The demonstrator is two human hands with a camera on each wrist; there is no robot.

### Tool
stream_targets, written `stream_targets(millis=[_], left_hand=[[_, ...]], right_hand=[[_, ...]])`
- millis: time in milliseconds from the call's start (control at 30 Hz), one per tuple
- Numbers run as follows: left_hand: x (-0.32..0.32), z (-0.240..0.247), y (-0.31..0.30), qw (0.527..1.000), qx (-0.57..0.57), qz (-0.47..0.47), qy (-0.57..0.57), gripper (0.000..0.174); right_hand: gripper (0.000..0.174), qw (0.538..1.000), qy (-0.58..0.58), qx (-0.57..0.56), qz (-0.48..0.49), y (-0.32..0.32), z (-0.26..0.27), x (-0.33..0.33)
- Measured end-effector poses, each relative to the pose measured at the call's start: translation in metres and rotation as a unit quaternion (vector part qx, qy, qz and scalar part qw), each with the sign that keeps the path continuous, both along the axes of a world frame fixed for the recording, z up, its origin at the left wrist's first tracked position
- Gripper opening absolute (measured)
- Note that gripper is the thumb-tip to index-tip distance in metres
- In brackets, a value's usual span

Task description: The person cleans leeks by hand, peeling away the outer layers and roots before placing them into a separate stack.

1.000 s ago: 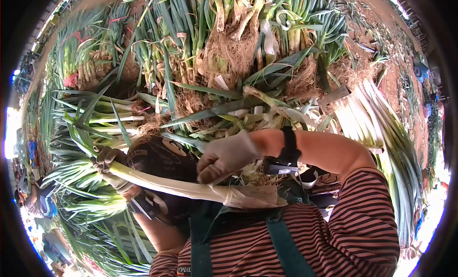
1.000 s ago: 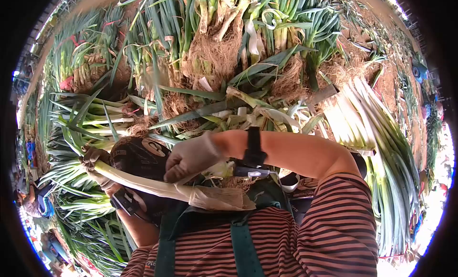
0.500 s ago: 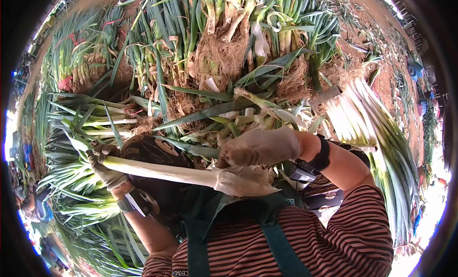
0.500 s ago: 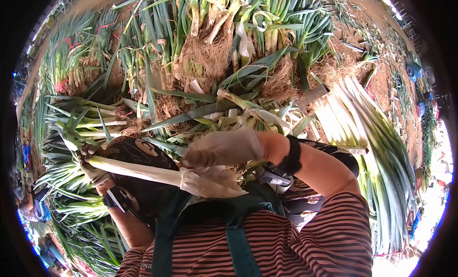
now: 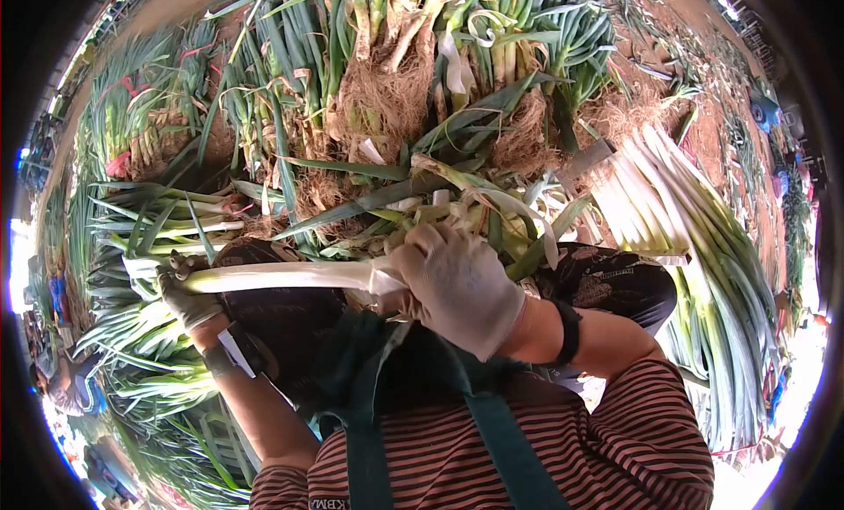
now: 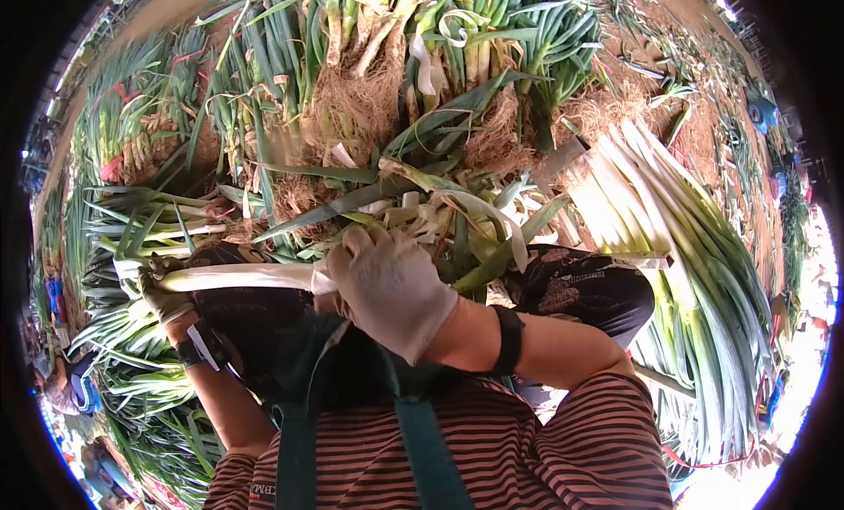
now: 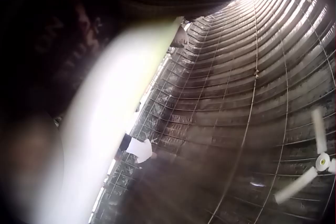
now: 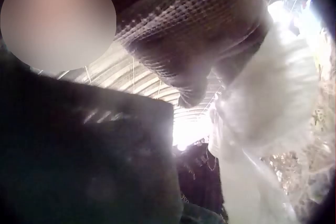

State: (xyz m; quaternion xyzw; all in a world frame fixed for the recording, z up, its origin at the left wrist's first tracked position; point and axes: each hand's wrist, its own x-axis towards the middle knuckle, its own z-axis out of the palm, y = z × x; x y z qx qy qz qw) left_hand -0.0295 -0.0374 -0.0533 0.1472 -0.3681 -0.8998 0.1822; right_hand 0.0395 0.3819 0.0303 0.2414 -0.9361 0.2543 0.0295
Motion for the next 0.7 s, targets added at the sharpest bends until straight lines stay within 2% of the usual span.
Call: stream_targets(millis=[33,133,167,200,267,300,367,400,433,467,533,600,700], left_hand=[[0.000,0.004,0.004,1.000,0.010,-0.008,0.013,0.039],[-0.002,0.008,0.015,0.998,-0.011,0.049,-0.040,0.040],[-0.004,0.007,0.013,0.998,-0.015,0.047,-0.033,0.040],[-0.003,0.001,0.004,0.999,-0.014,-0.023,0.022,0.037],[-0.005,0.010,0.014,0.998,-0.040,0.052,-0.010,0.032],[-0.005,0.015,0.022,0.995,-0.062,0.082,-0.018,0.025],[-0.005,0.003,0.001,0.998,-0.047,0.044,-0.005,0.023],[-0.005,0.003,0.000,0.999,-0.043,0.031,-0.004,0.023],[-0.006,0.011,0.012,0.997,-0.040,0.059,-0.022,0.024],[-0.006,0.014,0.008,0.998,-0.068,-0.001,-0.011,0.025],[-0.017,0.001,-0.012,0.997,-0.032,-0.052,-0.038,0.026],[-0.022,0.002,-0.006,0.995,-0.030,-0.035,-0.090,0.027],[-0.033,-0.006,-0.008,0.991,-0.049,-0.020,-0.120,0.026]], right_hand=[[0.047,1.000,0.016,-0.008,-0.002,0.004,0.002,-0.004],[0.045,0.985,-0.046,0.166,-0.027,-0.003,0.003,-0.011],[0.040,0.984,-0.036,0.168,-0.055,-0.007,0.004,-0.008],[0.040,0.984,-0.069,0.158,-0.045,-0.009,0.001,-0.007],[0.041,0.980,-0.137,0.139,-0.021,-0.011,-0.010,-0.005],[0.040,0.983,-0.116,0.145,0.006,-0.011,-0.020,-0.001],[0.037,0.983,-0.071,0.155,0.061,-0.009,-0.036,0.008],[0.038,0.985,-0.086,0.121,0.092,-0.006,-0.037,0.013],[0.039,0.983,-0.101,0.086,0.123,-0.004,-0.035,0.018],[0.040,0.980,-0.118,0.050,0.155,-0.004,-0.034,0.023],[0.043,0.980,-0.123,-0.030,0.156,-0.005,-0.025,0.034],[0.042,0.970,-0.155,-0.095,0.162,-0.002,-0.009,0.040],[0.030,0.952,-0.209,-0.148,0.169,0.006,0.006,0.046]])
